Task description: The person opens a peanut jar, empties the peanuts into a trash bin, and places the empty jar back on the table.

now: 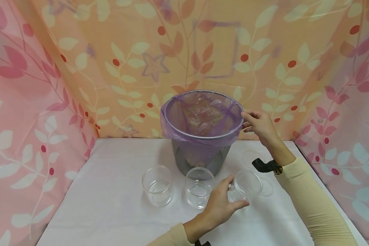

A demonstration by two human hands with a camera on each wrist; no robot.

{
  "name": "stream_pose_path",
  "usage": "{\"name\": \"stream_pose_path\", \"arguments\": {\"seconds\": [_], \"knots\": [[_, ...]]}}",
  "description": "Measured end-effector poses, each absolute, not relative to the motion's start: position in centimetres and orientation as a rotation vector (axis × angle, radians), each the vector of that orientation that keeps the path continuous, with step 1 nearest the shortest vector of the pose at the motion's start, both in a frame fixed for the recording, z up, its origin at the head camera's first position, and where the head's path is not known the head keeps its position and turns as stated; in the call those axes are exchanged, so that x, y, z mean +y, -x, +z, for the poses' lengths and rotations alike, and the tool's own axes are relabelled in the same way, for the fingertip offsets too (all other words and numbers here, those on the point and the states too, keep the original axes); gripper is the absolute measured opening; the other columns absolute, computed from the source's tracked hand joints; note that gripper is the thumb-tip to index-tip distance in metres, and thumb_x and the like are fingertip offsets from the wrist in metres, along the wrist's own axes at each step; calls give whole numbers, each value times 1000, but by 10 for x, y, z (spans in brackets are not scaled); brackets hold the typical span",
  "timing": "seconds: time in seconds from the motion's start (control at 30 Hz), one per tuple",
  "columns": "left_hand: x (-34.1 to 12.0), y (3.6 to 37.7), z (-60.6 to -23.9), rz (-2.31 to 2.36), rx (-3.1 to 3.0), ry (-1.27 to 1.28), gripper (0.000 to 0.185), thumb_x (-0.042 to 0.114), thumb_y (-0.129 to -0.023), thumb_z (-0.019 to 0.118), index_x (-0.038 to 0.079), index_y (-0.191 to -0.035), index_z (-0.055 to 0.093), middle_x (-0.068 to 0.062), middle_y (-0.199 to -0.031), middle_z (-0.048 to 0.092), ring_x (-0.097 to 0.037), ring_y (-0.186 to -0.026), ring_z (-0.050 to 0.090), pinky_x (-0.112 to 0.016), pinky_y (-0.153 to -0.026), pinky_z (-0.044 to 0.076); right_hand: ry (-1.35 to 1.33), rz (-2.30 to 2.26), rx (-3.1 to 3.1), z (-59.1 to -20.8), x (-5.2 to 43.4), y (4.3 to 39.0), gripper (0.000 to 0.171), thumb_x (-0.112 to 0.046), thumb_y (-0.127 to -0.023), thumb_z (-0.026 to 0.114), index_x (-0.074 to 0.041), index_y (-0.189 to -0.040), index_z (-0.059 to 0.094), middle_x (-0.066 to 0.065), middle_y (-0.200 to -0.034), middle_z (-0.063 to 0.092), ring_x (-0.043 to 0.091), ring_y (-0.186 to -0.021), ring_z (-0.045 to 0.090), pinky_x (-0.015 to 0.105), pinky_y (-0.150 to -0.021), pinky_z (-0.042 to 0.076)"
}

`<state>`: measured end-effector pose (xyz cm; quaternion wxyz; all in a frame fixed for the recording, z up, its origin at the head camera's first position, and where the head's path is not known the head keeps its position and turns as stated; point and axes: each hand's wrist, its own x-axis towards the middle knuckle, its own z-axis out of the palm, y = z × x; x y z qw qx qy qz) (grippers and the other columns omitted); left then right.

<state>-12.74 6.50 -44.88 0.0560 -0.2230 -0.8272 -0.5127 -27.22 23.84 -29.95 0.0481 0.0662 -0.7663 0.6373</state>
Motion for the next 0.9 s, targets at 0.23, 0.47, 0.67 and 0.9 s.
{"name": "stream_pose_path", "arguments": {"seconds": [0.23, 0.47, 0.67, 0.9], "knots": [[75, 125, -462, -1479, -2565, 583, 74, 35, -77, 83, 13, -138, 48, -2, -128, 61, -17, -116, 61, -29, -95, 51, -201, 1953, -2329, -299, 239, 272, 30, -27, -95, 64, 0, -108, 60, -13, -77, 67, 6, -64, 67, 21, -60, 57], [79, 129, -469, -1499, -2597, 458, 76, 32, -79, 81, 8, -140, 43, -8, -133, 58, -20, -121, 57, -34, -103, 48, -199, 1965, -2316, -300, 238, 272, 30, -26, -95, 64, 1, -107, 60, -12, -76, 67, 6, -63, 67, 20, -59, 57], [81, 132, -475, -1535, -2590, 404, 76, 28, -79, 81, 5, -140, 41, -11, -135, 55, -25, -124, 55, -40, -104, 46, -204, 1962, -2317, -300, 238, 272, 29, -26, -95, 64, 1, -106, 60, -12, -76, 67, 6, -63, 67, 20, -59, 57], [84, 135, -483, -1499, -2600, 368, 76, 27, -79, 81, 2, -139, 41, -12, -134, 54, -25, -125, 53, -38, -106, 44, -208, 2014, -2286, -301, 239, 273, 24, -25, -95, 64, -2, -103, 62, -10, -75, 67, 6, -62, 67, 20, -58, 57]]}}
